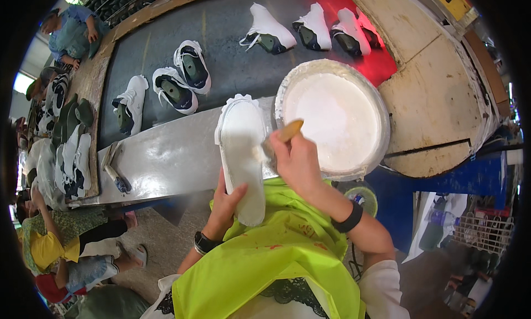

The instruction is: Apply white adhesive to shoe soles using a brush in a factory assembly line.

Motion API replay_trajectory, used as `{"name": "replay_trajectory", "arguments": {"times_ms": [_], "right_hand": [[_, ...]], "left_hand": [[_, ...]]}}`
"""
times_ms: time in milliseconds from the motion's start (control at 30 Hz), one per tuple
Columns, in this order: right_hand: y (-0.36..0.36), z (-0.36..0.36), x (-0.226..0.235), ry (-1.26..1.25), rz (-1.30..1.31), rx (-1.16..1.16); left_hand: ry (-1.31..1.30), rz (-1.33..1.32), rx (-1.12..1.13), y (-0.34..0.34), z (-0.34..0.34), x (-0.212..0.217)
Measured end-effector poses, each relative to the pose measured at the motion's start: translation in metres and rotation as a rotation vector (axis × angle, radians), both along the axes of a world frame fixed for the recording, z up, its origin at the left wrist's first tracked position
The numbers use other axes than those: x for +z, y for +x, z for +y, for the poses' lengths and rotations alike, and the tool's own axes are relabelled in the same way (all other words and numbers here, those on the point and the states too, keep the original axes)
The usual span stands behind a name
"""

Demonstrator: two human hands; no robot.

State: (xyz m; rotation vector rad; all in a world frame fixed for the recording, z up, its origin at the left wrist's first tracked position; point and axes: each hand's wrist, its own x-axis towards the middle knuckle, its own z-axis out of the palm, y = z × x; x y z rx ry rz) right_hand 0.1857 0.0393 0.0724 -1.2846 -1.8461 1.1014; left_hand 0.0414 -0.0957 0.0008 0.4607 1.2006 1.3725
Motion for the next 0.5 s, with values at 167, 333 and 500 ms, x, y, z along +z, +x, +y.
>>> {"name": "replay_trajectory", "arguments": {"times_ms": [167, 333, 500], "right_hand": [[-0.026, 0.047, 0.030, 0.262, 0.082, 0.038], [-0.026, 0.055, 0.029, 0.295, -0.101, 0.156], [-0.029, 0.030, 0.039, 0.294, -0.146, 0.262]], "left_hand": [[-0.090, 0.228, 0.007, 0.012, -0.004, -0.008], [-0.005, 0.519, 0.011, 0.017, -0.007, -0.031], [-0.014, 0.599, 0.001, 0.016, -0.017, -0.034]]}}
